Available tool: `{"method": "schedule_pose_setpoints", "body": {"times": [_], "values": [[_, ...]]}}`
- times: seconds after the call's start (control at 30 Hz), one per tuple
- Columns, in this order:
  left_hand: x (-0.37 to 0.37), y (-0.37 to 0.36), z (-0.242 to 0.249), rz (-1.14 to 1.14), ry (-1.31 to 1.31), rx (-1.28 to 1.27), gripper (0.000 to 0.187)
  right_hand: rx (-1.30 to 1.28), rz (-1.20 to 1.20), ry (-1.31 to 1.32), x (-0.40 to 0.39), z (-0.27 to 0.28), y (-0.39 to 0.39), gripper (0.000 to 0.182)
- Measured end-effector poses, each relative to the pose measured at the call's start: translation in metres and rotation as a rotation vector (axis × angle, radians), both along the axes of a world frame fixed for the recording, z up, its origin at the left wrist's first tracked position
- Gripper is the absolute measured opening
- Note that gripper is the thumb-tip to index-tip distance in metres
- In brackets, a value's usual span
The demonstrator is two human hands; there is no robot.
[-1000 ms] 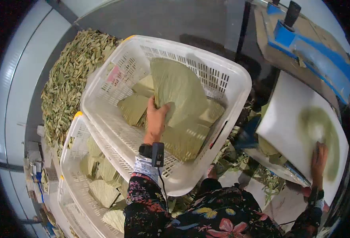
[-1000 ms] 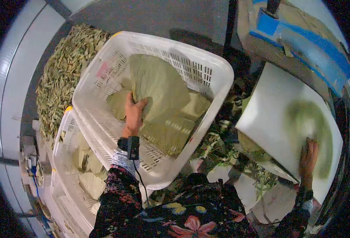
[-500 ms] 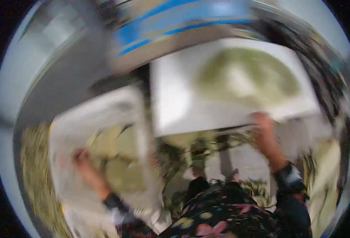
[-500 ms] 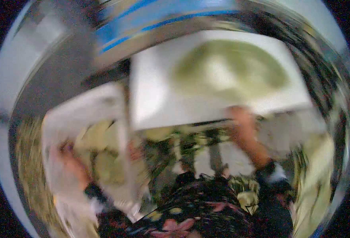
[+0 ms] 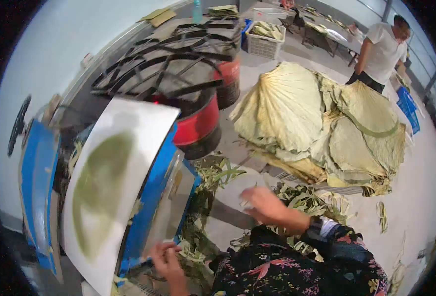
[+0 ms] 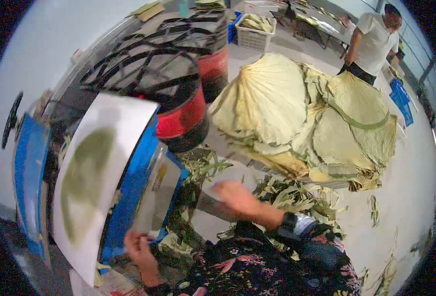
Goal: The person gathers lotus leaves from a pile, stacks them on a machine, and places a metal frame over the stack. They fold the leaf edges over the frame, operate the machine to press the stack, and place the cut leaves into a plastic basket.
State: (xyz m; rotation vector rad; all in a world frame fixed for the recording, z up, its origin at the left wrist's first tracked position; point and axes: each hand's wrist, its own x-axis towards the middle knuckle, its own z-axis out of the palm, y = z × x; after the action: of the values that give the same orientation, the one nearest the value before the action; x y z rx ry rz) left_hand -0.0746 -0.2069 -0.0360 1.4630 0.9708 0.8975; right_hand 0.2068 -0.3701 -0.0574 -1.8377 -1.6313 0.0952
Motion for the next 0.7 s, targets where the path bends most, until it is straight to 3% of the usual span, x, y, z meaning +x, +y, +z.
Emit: {"method": "schedule_pose_setpoints", "body": {"times": [0.13,0.27,0.33,0.43,0.5,0.57,0.7], "values": [[0.102,-0.024,-0.019,-0.251,0.007,-0.166,0.029,-0.079,-0.604,0.141,0.122,-0.011,-0.062,0.054],[0.198,-0.033,-0.023,-0.407,0.003,-0.202,0.026,-0.044,-0.82,-0.049,0.213,-0.057,-0.099,0.058],[0.238,-0.032,-0.024,-0.467,0.006,-0.144,0.027,-0.243,-0.951,0.053,0.226,-0.073,-0.105,0.063],[0.294,-0.02,-0.037,-0.556,0.023,-0.091,0.028,-0.309,-0.819,0.108,0.219,-0.059,-0.104,0.064],[0.336,-0.005,-0.036,-0.684,-0.039,0.08,0.029,-0.288,-0.816,0.106,0.215,-0.054,-0.102,0.064],[0.387,0.014,-0.028,-0.658,0.136,0.203,0.032,-0.29,-0.817,0.126,0.218,-0.05,-0.102,0.063],[0.5,0.061,-0.039,-0.709,0.134,0.362,0.047,-0.296,-0.838,0.007,0.224,-0.034,-0.094,0.061]]}}
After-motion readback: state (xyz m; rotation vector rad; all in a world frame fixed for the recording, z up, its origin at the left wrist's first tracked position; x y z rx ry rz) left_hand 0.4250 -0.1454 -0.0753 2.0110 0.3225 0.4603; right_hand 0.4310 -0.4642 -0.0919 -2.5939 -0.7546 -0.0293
